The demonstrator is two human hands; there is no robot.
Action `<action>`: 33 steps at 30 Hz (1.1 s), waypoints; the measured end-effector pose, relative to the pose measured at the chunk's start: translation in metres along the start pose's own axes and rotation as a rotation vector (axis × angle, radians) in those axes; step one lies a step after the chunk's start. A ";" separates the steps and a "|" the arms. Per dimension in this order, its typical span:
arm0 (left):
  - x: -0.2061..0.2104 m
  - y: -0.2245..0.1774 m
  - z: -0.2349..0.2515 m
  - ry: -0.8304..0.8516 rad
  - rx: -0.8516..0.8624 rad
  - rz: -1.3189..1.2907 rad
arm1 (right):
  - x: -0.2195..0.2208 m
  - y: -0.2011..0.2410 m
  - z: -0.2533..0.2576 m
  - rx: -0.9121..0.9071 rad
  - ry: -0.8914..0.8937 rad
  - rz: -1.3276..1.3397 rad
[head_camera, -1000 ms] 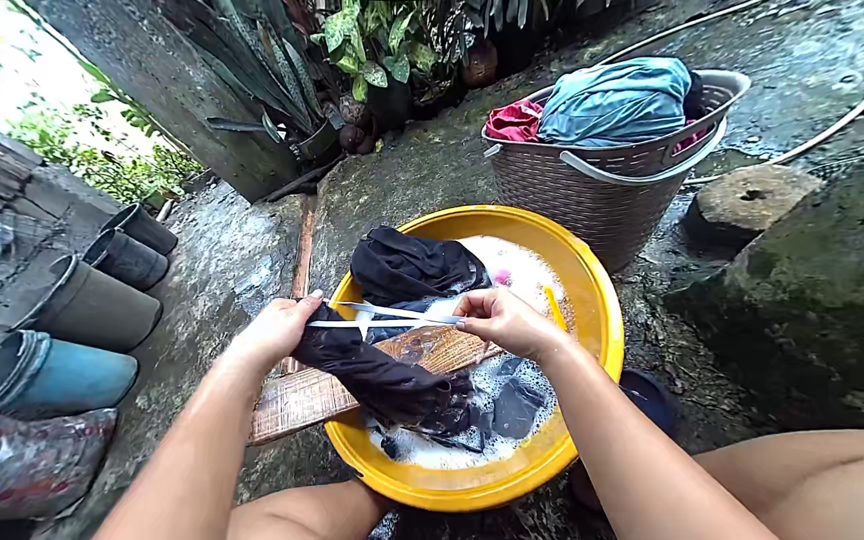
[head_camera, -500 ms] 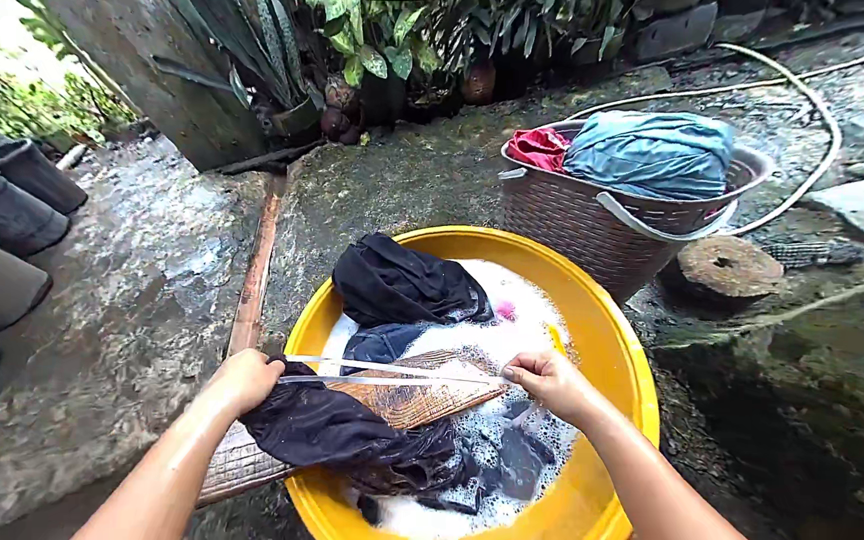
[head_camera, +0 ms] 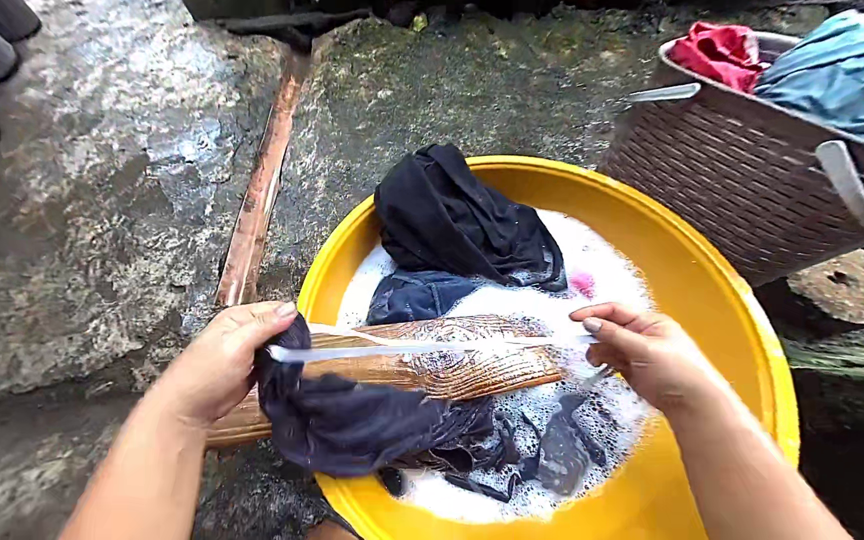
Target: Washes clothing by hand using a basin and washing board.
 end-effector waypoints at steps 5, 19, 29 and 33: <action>0.000 -0.018 -0.024 0.327 0.051 0.121 | -0.017 0.014 0.004 -0.082 -0.030 0.142; -0.007 0.093 0.000 -0.470 0.187 0.891 | 0.016 -0.102 0.038 0.063 -0.145 -0.796; -0.002 0.095 -0.008 -0.438 0.338 0.662 | 0.064 -0.070 0.046 -0.170 -0.251 -0.800; 0.001 0.094 -0.006 -0.457 0.338 0.614 | 0.173 -0.033 0.012 -0.592 0.037 -0.601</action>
Point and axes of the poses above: each hand's wrist, its own z-axis towards the middle knuckle, its own x-axis out of the palm, y = z × x, the point moved 2 cm from there along z, towards the middle knuckle, and after that the axes turned 6 degrees about -x, right-handed, at the moved point
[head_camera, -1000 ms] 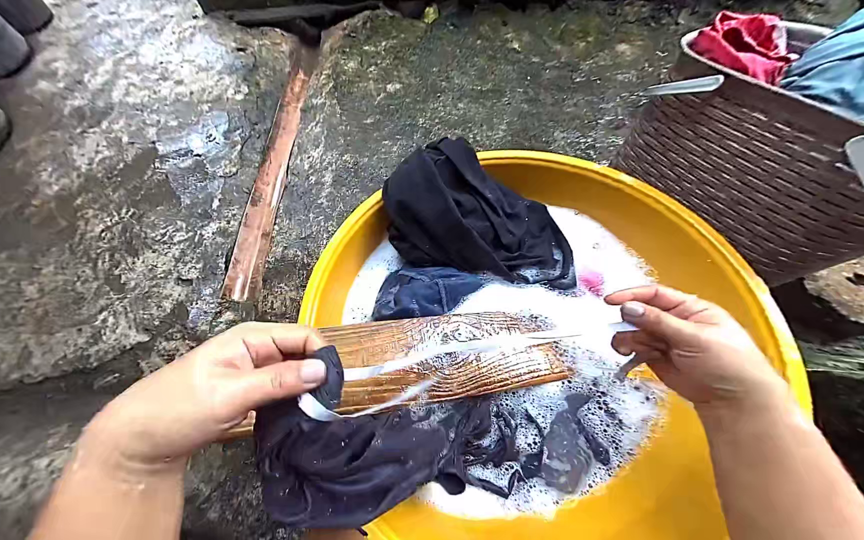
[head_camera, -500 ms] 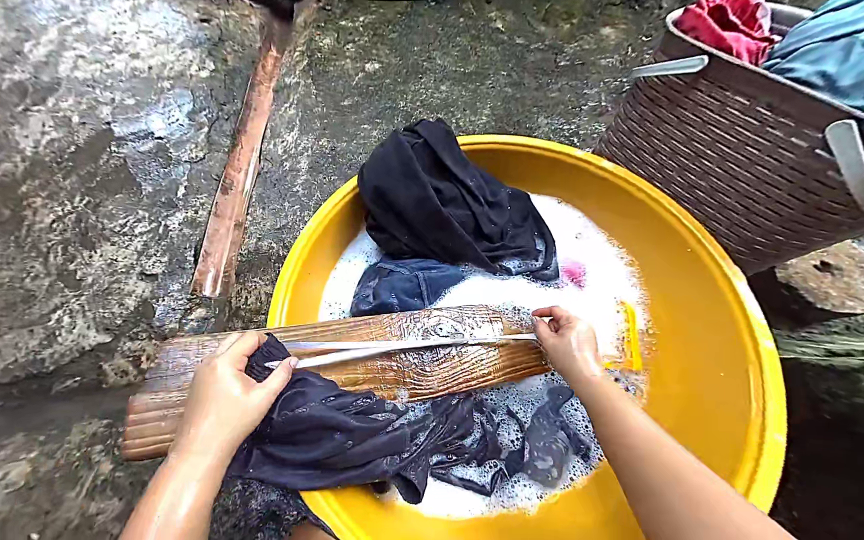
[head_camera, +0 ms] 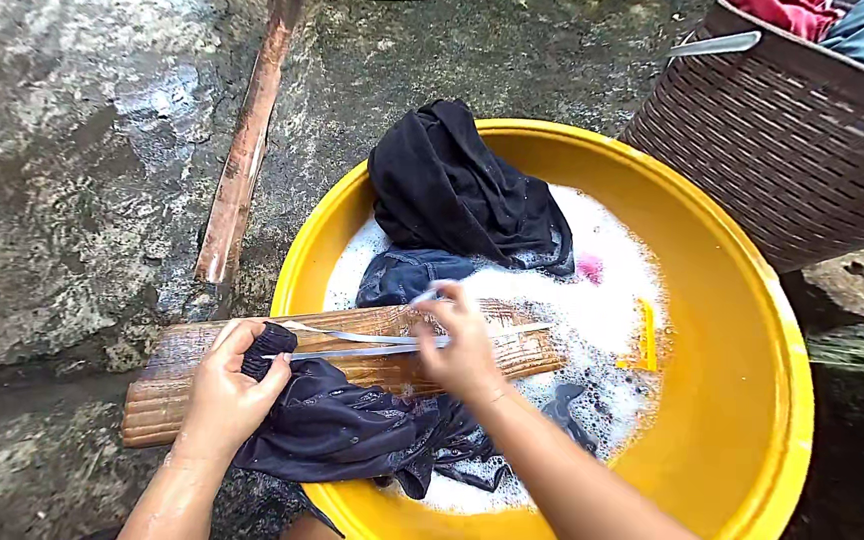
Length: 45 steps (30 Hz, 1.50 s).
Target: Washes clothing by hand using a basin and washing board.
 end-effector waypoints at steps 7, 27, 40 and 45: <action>-0.007 0.002 0.000 0.043 -0.204 0.425 | 0.079 0.052 -0.006 -0.183 0.466 0.041; 0.004 0.027 0.001 -0.106 -0.209 0.514 | -0.052 -0.146 -0.099 0.381 0.311 -0.364; 0.012 0.031 0.006 -0.137 -0.186 0.531 | -0.086 -0.141 -0.050 0.958 0.422 -0.297; 0.015 0.039 0.007 -0.149 -0.172 0.524 | -0.104 -0.121 -0.054 0.864 0.497 -0.266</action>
Point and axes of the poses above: each hand's wrist, its own z-axis towards the middle knuckle, its own x-axis out of the palm, y = z × x, the point moved 2 cm from there along z, towards the middle knuckle, and after that the axes turned 6 degrees about -x, right-handed, at the moved point
